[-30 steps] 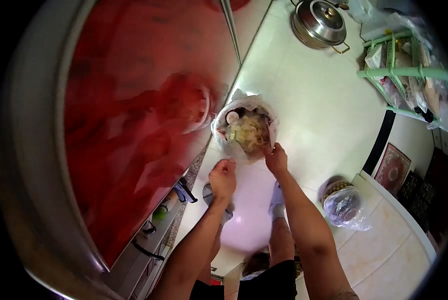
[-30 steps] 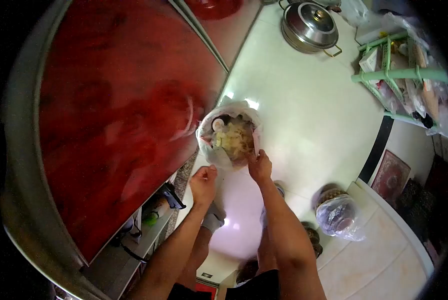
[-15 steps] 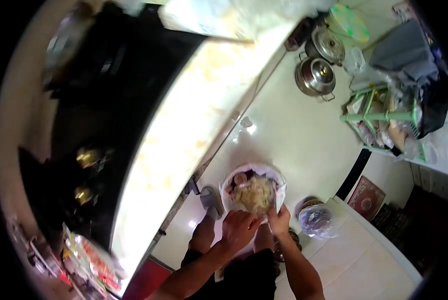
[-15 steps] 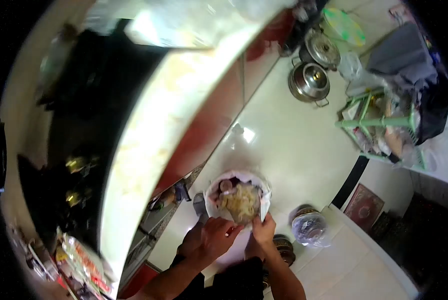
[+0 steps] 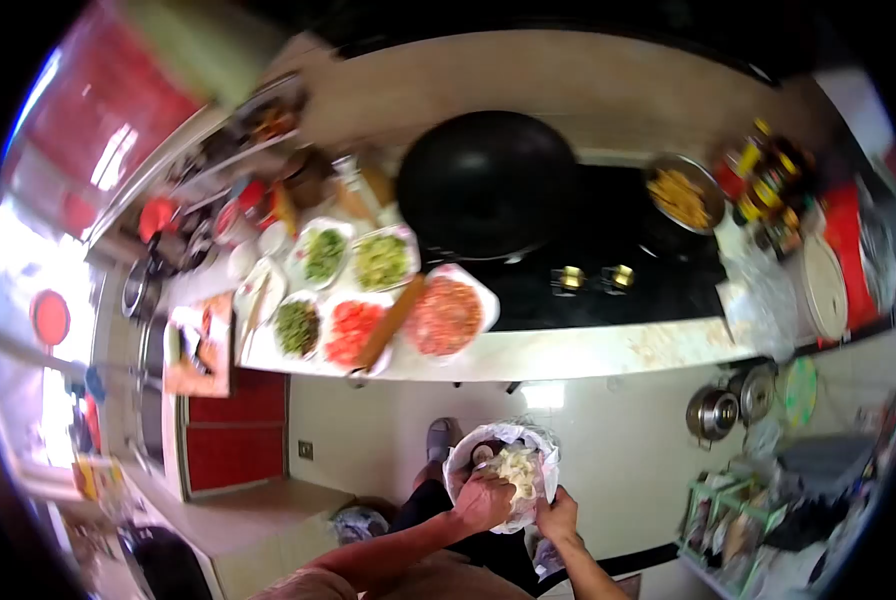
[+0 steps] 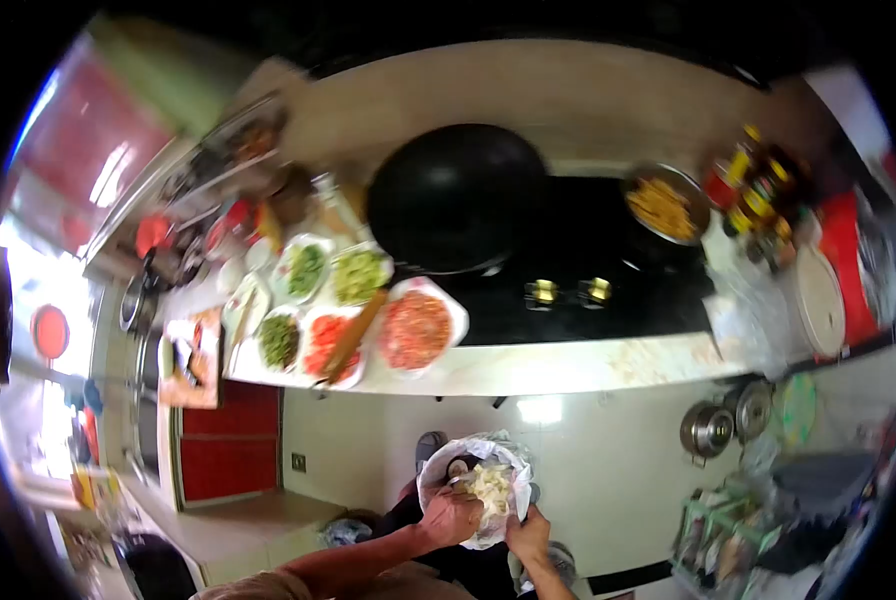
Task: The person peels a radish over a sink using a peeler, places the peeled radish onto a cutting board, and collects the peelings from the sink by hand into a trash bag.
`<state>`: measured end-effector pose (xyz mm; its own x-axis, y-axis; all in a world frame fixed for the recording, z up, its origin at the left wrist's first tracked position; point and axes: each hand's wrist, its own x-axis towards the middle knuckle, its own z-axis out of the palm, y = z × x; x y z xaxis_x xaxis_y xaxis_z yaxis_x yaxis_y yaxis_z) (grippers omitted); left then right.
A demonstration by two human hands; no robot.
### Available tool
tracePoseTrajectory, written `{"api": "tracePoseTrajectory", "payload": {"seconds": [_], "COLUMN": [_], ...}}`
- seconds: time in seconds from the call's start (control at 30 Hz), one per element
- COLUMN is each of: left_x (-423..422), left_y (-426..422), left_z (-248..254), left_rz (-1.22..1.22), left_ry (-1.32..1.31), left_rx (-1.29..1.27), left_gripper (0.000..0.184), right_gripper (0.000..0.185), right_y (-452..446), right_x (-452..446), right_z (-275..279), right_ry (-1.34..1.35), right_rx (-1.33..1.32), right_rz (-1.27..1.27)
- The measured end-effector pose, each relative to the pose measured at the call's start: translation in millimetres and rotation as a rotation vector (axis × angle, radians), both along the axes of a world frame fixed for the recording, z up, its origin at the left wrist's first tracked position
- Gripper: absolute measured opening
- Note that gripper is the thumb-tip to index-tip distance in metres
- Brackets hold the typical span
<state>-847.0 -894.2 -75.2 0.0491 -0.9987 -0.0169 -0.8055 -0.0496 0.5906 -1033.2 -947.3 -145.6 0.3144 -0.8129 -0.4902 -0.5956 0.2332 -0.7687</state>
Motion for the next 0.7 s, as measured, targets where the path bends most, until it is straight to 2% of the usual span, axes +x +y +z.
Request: {"api": "tracePoseTrajectory", "payload": {"seconds": [0.07, 0.17, 0.2, 0.3, 0.33, 0.37, 0.4, 0.47, 0.5, 0.57, 0.63, 0.67, 0.7], "left_x": [36.8, 99.4, 125.3, 202.4, 231.3, 256.8, 282.3, 326.5, 344.7, 379.5, 397.5, 403.4, 412.6], "left_y": [31.7, 78.7, 101.4, 150.4, 169.6, 192.3, 212.7, 265.7, 284.7, 313.4, 342.4, 349.3, 362.0], "left_z": [7.3, 3.3, -10.8, 3.6, 15.5, 16.4, 10.7, 12.6, 26.2, 51.4, 60.4, 67.6, 71.2], "left_rz": [0.082, 0.287, 0.311, 0.501, 0.597, 0.631, 0.663, 0.702, 0.730, 0.835, 0.939, 1.095, 1.102], "left_ry": [-0.092, 0.123, 0.178, 0.125, 0.122, 0.147, 0.050, -0.138, -0.098, 0.007, 0.047, -0.025, 0.063], "left_rx": [0.005, 0.197, 0.268, 0.304, 0.232, 0.190, 0.165, 0.170, 0.272, 0.235, 0.285, 0.137, 0.369], "left_gripper": [0.005, 0.012, 0.019, 0.023, 0.027, 0.024, 0.020, 0.021, 0.027, 0.024, 0.030, 0.040, 0.026], "right_gripper": [0.016, 0.017, 0.017, 0.019, 0.020, 0.021, 0.024, 0.028, 0.029, 0.031, 0.032, 0.032, 0.033], "right_y": [7.6, 15.8, 26.4, 64.2, 80.9, 92.5, 106.2, 136.1, 149.8, 174.3, 202.2, 213.2, 224.1], "right_x": [44.5, 121.0, 153.2, 247.5, 278.2, 304.6, 335.3, 393.0, 417.0, 478.4, 515.9, 531.8, 550.2], "right_z": [20.9, 23.9, 27.1, 38.3, 31.6, 32.2, 41.5, 51.7, 52.4, 72.1, 87.0, 94.7, 99.1], "right_ry": [0.101, 0.217, 0.238, 0.284, 0.322, 0.357, 0.325, 0.315, 0.288, 0.258, 0.246, 0.246, 0.243], "right_rx": [-0.025, -0.048, -0.048, -0.030, -0.050, -0.072, -0.138, -0.038, -0.020, -0.004, 0.020, 0.057, 0.088], "right_rz": [0.180, 0.367, 0.407, 0.531, 0.590, 0.668, 0.733, 0.832, 0.874, 0.953, 1.044, 1.066, 1.086]}}
